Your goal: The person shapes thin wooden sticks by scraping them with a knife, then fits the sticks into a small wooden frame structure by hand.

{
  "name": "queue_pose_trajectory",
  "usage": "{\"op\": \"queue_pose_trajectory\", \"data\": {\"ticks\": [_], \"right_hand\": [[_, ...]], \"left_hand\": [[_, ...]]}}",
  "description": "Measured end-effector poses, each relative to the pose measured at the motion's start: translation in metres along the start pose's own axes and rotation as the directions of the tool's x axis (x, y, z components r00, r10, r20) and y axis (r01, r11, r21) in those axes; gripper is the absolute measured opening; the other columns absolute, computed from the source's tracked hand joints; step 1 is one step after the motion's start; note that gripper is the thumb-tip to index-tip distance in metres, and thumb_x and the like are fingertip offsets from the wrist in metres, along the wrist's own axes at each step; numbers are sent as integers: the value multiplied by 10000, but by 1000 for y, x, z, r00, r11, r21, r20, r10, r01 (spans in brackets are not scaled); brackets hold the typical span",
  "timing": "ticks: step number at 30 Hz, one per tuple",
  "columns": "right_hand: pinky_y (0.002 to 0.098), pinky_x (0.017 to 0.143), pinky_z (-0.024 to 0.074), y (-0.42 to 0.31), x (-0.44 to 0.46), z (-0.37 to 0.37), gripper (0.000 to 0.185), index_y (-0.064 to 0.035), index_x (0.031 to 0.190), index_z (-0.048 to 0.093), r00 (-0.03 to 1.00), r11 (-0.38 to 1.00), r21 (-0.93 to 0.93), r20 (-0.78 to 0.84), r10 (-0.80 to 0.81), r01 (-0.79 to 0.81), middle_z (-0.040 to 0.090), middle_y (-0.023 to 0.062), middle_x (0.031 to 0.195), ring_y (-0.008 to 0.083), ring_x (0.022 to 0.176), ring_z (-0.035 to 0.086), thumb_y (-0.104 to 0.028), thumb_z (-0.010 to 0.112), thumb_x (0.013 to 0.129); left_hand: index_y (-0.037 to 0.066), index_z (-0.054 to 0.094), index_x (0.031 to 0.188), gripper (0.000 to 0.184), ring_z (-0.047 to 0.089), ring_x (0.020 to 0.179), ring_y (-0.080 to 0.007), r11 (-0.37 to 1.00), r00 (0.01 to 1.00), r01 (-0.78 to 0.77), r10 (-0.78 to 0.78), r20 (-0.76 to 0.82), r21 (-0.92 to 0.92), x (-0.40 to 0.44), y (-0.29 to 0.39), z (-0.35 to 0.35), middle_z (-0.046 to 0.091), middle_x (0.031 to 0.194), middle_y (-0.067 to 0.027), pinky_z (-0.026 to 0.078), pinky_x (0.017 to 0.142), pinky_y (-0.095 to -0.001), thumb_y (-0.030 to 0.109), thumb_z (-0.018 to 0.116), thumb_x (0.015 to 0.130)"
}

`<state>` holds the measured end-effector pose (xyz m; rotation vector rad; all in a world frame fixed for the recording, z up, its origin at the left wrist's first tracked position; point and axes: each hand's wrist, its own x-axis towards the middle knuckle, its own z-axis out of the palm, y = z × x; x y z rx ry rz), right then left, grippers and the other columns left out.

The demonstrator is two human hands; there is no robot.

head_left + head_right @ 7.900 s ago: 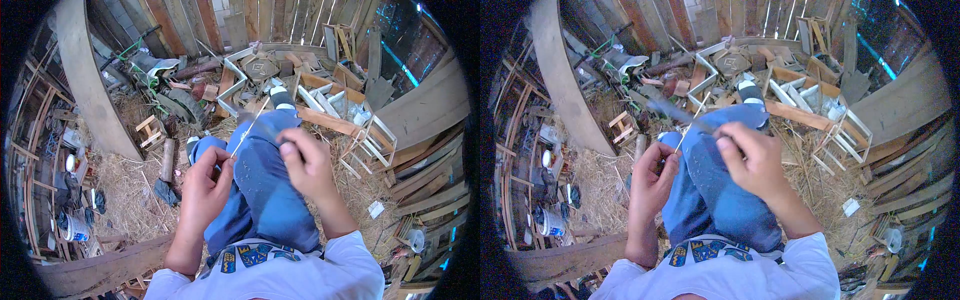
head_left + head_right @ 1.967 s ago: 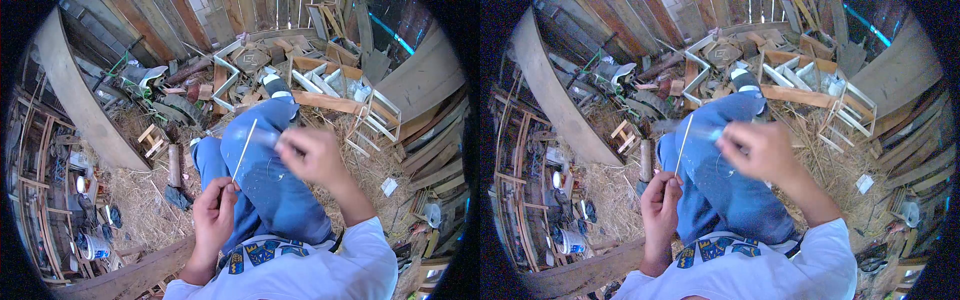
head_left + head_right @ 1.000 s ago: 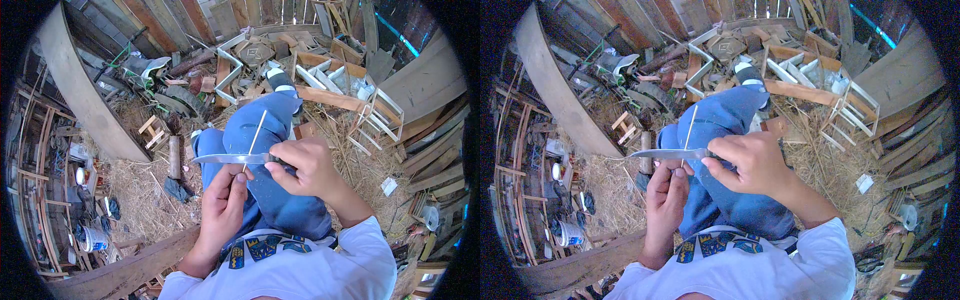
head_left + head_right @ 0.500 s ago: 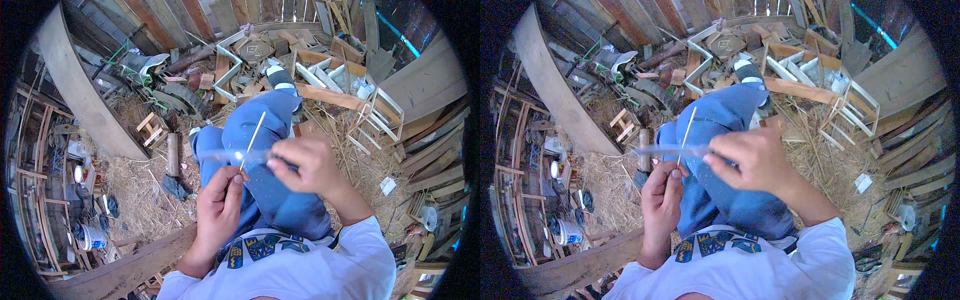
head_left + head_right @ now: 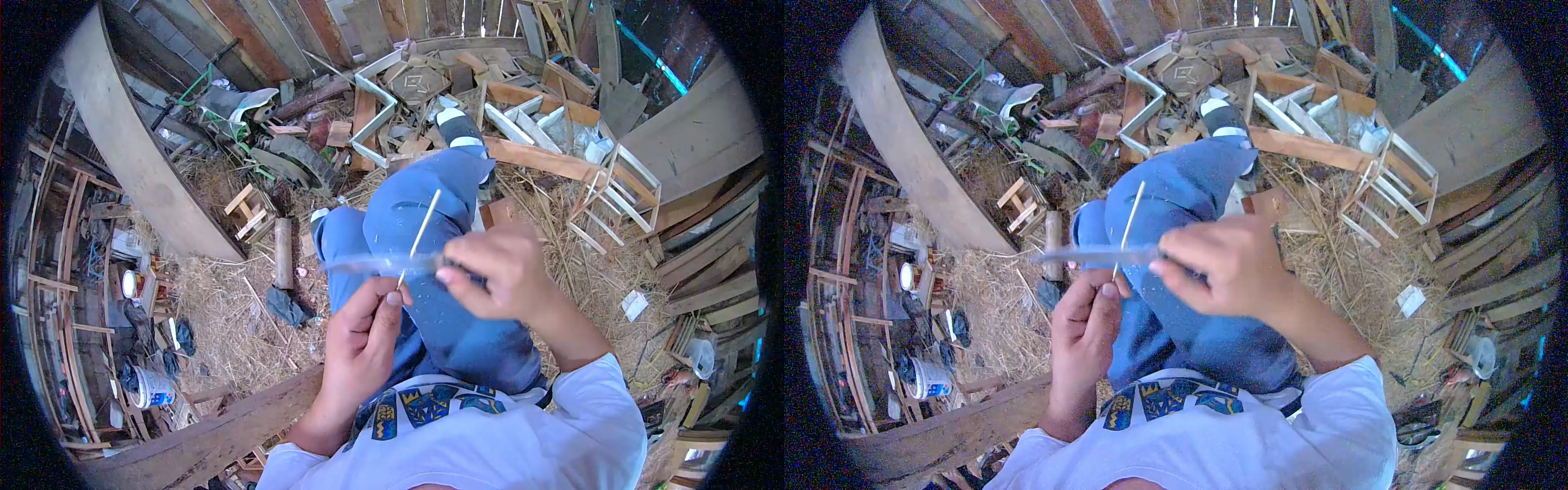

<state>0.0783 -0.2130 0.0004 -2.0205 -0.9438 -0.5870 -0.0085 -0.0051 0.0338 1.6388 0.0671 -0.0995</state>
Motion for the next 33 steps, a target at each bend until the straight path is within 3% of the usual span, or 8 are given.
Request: {"op": "queue_pose_trajectory", "data": {"ticks": [5,9,11,17,23,25,29,33], "right_hand": [[389,516,507,10,1,0,183,-113,862,698,995,997,-16,-64,73,-74,671,55,703,260,573,668,-278,777,871],[385,518,511,-2,-4,-2,176,-110,855,701,994,1000,18,105,-6,4,687,61,722,262,589,678,-267,777,874],[390,500,484,2,-3,7,192,-119,845,680,1000,995,96,-18,-9,11,649,44,678,255,558,651,-286,767,885],[390,494,465,-3,-2,0,228,-128,868,659,996,993,-102,63,-61,67,593,29,651,249,530,618,-329,764,887],[376,495,449,1,-4,3,208,-93,854,695,996,998,-31,66,-60,62,653,62,686,260,526,613,-273,797,843],[375,502,451,13,1,2,208,-96,864,697,997,999,-40,-81,-5,2,662,56,698,255,524,613,-280,794,849],[393,493,477,-2,-4,-1,188,-101,879,677,995,998,-35,89,-45,49,663,43,710,265,571,657,-265,770,881],[399,507,480,9,-2,-7,186,-121,861,682,999,998,-56,38,31,-29,644,37,686,259,555,647,-283,771,880]], "left_hand": [[23,629,1052,177,361,669,1,999,999,14,-13,34,-42,-1,-1,1,461,755,89,274,571,-198,136,508,1115],[28,633,1059,184,355,664,7,995,999,20,-15,52,-101,-2,-7,2,465,750,86,267,566,-196,142,501,1118],[33,628,1068,189,343,652,11,992,998,54,-49,44,-110,4,-5,3,451,740,94,253,560,-196,152,492,1123],[47,612,1070,196,320,628,11,986,996,53,-41,79,-156,1,-4,4,416,732,110,236,551,-197,172,474,1131],[48,602,1068,192,319,636,9,983,996,53,-39,84,-178,-1,-4,5,413,740,103,232,555,-196,172,471,1132],[45,601,1067,189,323,640,8,985,995,59,-45,92,-160,0,-2,2,414,742,102,233,557,-197,168,472,1131],[40,597,1065,181,324,641,10,987,995,62,-50,87,-146,-2,-4,4,410,743,101,232,559,-197,156,473,1128],[41,597,1065,175,323,640,8,994,997,33,-25,75,-104,-2,-3,1,406,737,102,234,557,-197,150,473,1127]]}}
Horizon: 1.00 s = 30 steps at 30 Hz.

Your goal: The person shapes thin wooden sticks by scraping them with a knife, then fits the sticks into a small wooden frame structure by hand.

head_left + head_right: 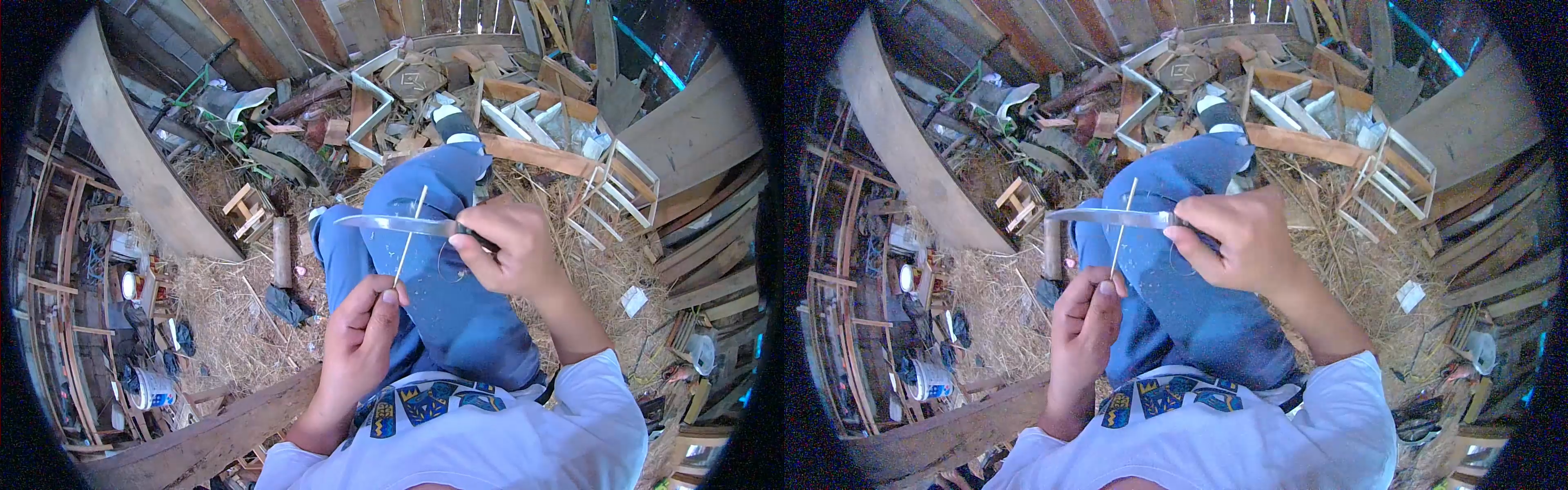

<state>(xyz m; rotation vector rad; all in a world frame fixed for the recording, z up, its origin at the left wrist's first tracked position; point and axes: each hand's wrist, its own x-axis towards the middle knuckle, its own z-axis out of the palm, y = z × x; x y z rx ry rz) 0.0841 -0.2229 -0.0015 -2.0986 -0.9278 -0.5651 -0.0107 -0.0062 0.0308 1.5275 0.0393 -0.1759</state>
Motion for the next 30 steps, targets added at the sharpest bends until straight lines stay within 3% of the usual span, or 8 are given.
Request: {"op": "queue_pose_trajectory", "data": {"ticks": [10,12,14,16,18,19,22,30], "right_hand": [[386,540,513,1,-2,4,179,-126,842,703,1000,998,65,-18,-13,14,702,48,751,238,601,685,-286,774,878],[368,603,529,4,-4,5,77,-99,866,727,997,998,40,53,52,-54,702,71,769,268,641,675,-176,741,865],[331,653,533,30,3,5,121,-19,911,704,917,918,154,-107,384,-366,697,104,791,225,689,691,-129,678,952],[365,571,528,41,7,5,148,-72,873,702,896,944,131,-297,329,-303,705,125,778,284,640,702,-204,721,938],[369,565,516,23,0,8,154,-79,857,702,928,932,218,-178,328,-288,701,113,766,267,620,691,-215,735,922],[385,545,498,17,-5,9,160,-94,855,697,972,979,71,-123,199,-192,688,94,746,263,613,684,-236,755,901],[397,522,483,-2,-9,15,165,-112,863,693,1000,996,83,-2,14,-13,676,72,722,265,598,674,-256,770,881],[405,518,488,-10,-5,16,182,-122,878,689,995,1000,13,96,-28,27,660,51,702,274,583,659,-283,775,878]], "left_hand": [[53,590,1055,187,322,605,16,997,998,57,-56,31,-48,-3,-3,-1,400,703,111,227,530,-196,166,463,1132],[53,587,1053,189,318,590,19,997,998,61,-60,27,-38,-1,-5,-1,396,693,114,220,516,-196,169,461,1132],[54,581,1052,198,303,551,21,997,998,42,-45,-40,-68,9,-10,-6,383,666,117,202,485,-197,177,451,1136],[54,578,1055,203,292,525,20,994,998,30,-35,-47,-108,14,-14,-8,380,648,116,194,465,-200,186,447,1138],[57,579,1063,199,292,526,18,985,994,102,-105,-12,-138,13,-15,-6,384,644,112,194,467,-200,188,450,1138],[57,579,1063,199,292,526,18,984,994,110,-112,-6,-138,13,-15,-5,384,644,112,194,467,-200,188,450,1138],[56,587,1061,197,300,532,17,975,990,137,-141,-11,-178,14,-12,-1,398,650,107,197,472,-198,182,456,1136],[47,615,1062,172,310,620,15,1000,998,30,-30,-52,8,10,-16,-4,400,725,106,223,539,-201,155,495,1122]]}}
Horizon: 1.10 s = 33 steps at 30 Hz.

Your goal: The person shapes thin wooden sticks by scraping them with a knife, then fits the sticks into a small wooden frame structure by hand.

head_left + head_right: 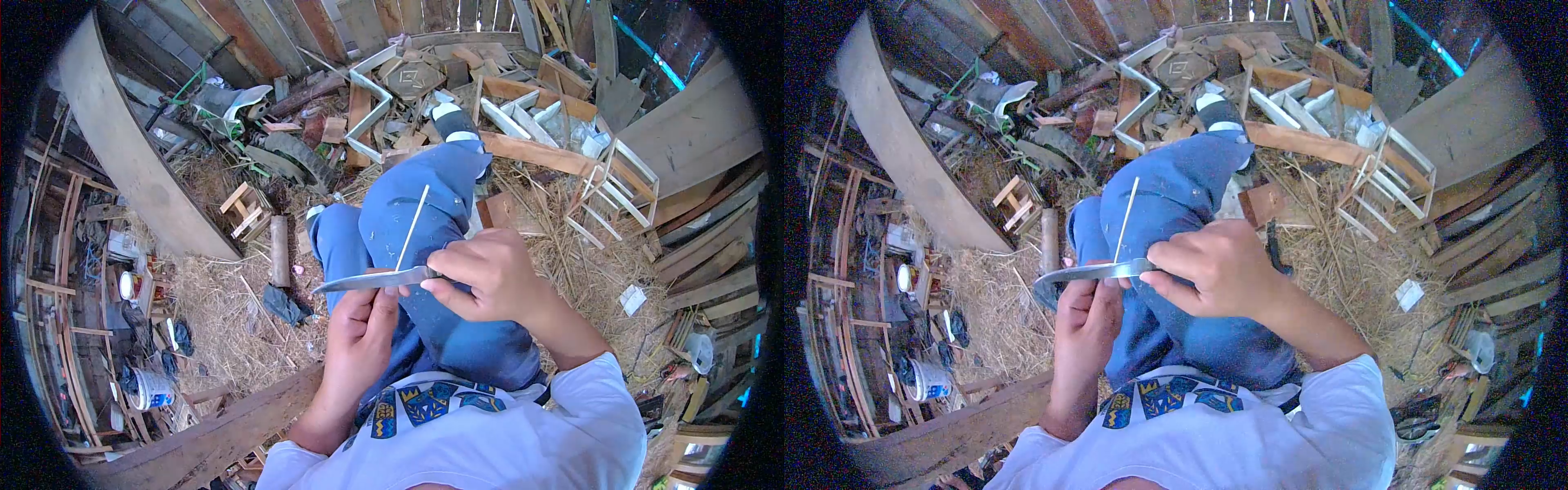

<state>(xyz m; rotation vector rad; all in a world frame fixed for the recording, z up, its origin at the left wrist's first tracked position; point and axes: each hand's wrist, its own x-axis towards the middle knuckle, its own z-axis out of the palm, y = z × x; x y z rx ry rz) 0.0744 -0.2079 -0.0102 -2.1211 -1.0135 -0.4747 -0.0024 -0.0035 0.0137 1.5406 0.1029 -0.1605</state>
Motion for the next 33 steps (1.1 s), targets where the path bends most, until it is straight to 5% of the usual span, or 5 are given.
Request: {"op": "queue_pose_trajectory", "data": {"ticks": [22,25,29,31,33], "right_hand": [[397,564,540,12,1,3,164,-138,851,712,1000,997,74,0,22,-22,693,79,725,264,627,698,-287,745,911],[408,591,546,48,11,-6,160,-119,868,712,891,923,-10,-264,370,-386,707,110,751,311,658,705,-264,725,933],[398,587,527,33,3,-9,146,-73,896,712,865,889,279,-252,434,-364,705,142,759,321,655,702,-213,724,938],[384,587,530,23,0,-6,152,-56,901,712,948,968,49,-198,250,-245,698,140,753,316,644,698,-204,742,923],[382,577,526,13,-2,-8,155,-64,887,706,950,963,116,-174,260,-243,693,124,744,310,633,693,-210,748,914]], "left_hand": [[48,615,1081,170,305,620,20,998,1000,-26,26,3,54,-6,-5,-8,405,737,108,211,532,-200,167,501,1123],[48,602,1086,194,295,591,19,1000,1000,19,-19,-7,-10,-3,-3,-9,380,702,116,205,510,-202,199,489,1131],[55,587,1116,196,290,565,14,992,995,62,-54,80,-106,-6,-5,-10,370,675,114,208,500,-206,208,467,1137],[63,569,1127,196,289,545,6,987,990,116,-106,92,-115,-3,-1,-5,363,653,109,211,492,-210,206,436,1144],[63,568,1124,199,291,546,3,991,991,94,-84,103,-100,-3,8,1,366,655,107,212,493,-211,199,425,1145]]}}
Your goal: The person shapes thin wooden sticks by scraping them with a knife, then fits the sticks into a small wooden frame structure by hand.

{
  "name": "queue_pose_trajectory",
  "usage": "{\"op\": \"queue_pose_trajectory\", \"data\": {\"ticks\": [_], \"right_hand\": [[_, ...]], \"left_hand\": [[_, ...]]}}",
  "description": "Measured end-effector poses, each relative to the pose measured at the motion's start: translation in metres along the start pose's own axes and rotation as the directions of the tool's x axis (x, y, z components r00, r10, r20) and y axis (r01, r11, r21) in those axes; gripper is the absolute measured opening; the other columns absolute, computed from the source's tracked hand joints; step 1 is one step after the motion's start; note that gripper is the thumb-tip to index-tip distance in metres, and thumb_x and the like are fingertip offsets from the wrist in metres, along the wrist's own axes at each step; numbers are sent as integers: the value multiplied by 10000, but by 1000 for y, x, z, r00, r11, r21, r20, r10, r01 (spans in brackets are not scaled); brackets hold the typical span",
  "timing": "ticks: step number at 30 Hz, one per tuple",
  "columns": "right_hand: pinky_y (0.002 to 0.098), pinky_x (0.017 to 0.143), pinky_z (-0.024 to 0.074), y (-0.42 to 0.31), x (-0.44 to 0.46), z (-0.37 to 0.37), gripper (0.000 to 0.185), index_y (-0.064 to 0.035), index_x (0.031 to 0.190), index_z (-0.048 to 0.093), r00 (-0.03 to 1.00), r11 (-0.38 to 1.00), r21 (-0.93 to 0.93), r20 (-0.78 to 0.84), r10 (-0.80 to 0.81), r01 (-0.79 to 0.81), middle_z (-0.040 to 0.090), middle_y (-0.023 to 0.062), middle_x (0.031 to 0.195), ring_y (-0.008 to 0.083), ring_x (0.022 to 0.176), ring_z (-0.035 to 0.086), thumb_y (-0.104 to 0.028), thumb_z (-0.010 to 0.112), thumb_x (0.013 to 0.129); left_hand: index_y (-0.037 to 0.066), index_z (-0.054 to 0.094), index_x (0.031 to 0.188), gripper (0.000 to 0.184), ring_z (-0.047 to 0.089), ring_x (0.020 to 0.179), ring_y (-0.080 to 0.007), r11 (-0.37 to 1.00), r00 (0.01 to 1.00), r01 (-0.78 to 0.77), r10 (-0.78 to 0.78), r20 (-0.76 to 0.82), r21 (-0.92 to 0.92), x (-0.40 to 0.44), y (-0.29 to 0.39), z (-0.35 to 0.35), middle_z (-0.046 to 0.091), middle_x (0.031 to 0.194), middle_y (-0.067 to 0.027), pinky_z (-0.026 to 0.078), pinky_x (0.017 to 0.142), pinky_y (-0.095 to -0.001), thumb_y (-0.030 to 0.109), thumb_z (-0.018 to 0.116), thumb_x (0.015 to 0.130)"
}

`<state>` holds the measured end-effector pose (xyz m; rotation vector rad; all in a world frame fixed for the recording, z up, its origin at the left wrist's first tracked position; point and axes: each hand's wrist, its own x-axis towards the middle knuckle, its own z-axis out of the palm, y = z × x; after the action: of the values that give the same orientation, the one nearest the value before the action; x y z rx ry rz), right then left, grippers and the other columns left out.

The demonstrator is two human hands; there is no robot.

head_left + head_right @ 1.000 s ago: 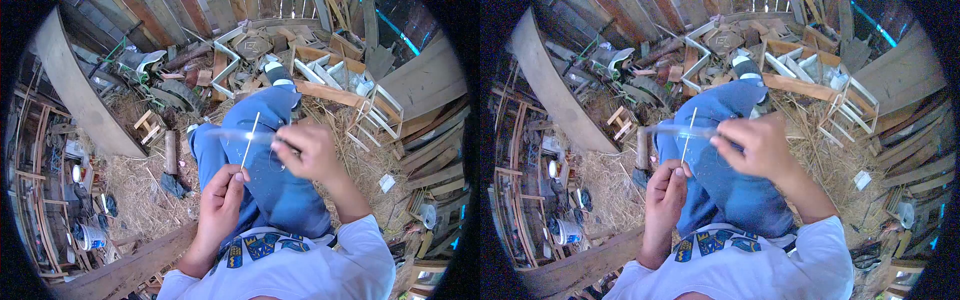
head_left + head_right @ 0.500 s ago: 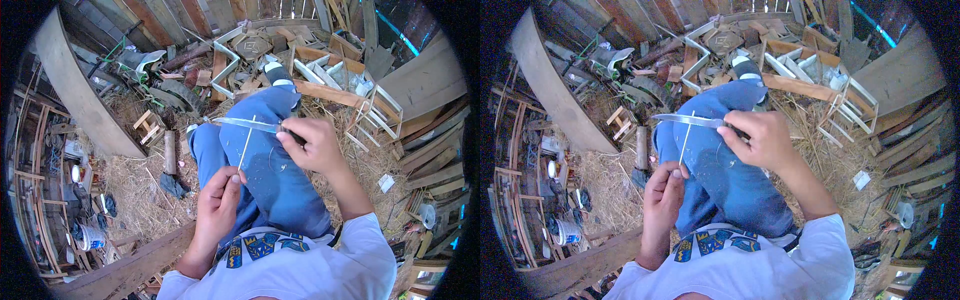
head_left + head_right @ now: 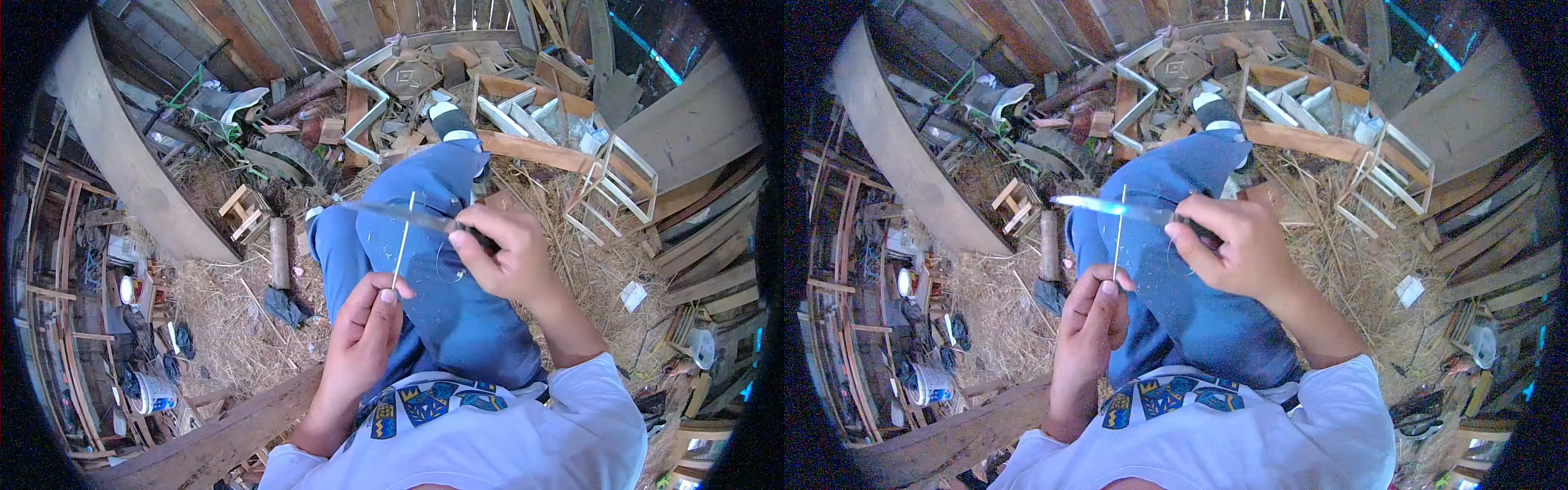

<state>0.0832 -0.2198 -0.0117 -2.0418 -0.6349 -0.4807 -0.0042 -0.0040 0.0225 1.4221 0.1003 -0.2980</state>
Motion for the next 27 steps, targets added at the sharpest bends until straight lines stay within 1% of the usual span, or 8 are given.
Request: {"op": "queue_pose_trajectory", "data": {"ticks": [1,2,5,10,15,22,24,27], "right_hand": [[380,566,521,-5,0,0,158,-72,872,699,1000,997,73,27,9,-11,688,108,734,304,621,689,-217,755,905],[395,537,510,-9,1,-1,158,-83,874,694,997,997,39,32,-66,64,684,81,724,296,601,681,-224,764,890],[406,519,499,-14,-4,2,168,-96,877,690,986,987,54,64,-153,150,686,74,724,287,591,679,-244,770,881],[399,501,487,-16,-5,4,190,-113,856,671,980,980,10,26,-197,197,678,52,704,268,569,666,-270,776,872],[383,498,473,-21,-2,-2,208,-131,868,656,953,955,-70,117,-279,288,635,32,676,244,538,631,-292,788,862],[384,493,468,-22,0,-1,212,-142,860,651,952,943,-144,107,-286,300,598,23,647,242,528,616,-310,779,869],[384,492,467,-16,4,-4,211,-149,855,656,964,943,-198,40,-264,266,598,19,647,238,528,617,-321,776,869],[387,490,469,-13,3,-1,203,-147,853,664,962,949,-159,45,-270,274,599,16,644,239,531,620,-310,785,862]], "left_hand": [[63,566,1122,202,293,547,0,1000,1000,-19,19,6,19,-1,2,1,369,658,105,214,494,-212,193,414,1147],[63,566,1122,202,293,547,0,1000,1000,-17,17,2,22,-2,2,1,369,658,105,214,494,-212,193,414,1147],[62,566,1127,197,301,554,-3,999,998,-52,52,31,-3,-4,2,1,373,667,99,216,495,-214,184,413,1145],[56,576,1133,172,319,592,0,997,997,-77,77,22,6,-7,3,2,390,702,93,230,520,-203,153,435,1136],[45,594,1129,159,336,631,2,997,996,-79,79,-30,10,-10,-1,4,422,744,91,253,547,-196,129,459,1127],[36,601,1107,154,335,652,5,987,990,-105,115,-84,121,-11,2,4,429,776,97,261,564,-195,123,475,1123],[41,601,1103,150,332,652,6,986,991,-90,103,-89,139,-10,5,3,426,776,99,257,564,-195,121,476,1123],[49,600,1098,145,327,649,6,982,992,-93,106,-73,164,-10,-1,1,420,775,101,250,562,-195,120,477,1122]]}}
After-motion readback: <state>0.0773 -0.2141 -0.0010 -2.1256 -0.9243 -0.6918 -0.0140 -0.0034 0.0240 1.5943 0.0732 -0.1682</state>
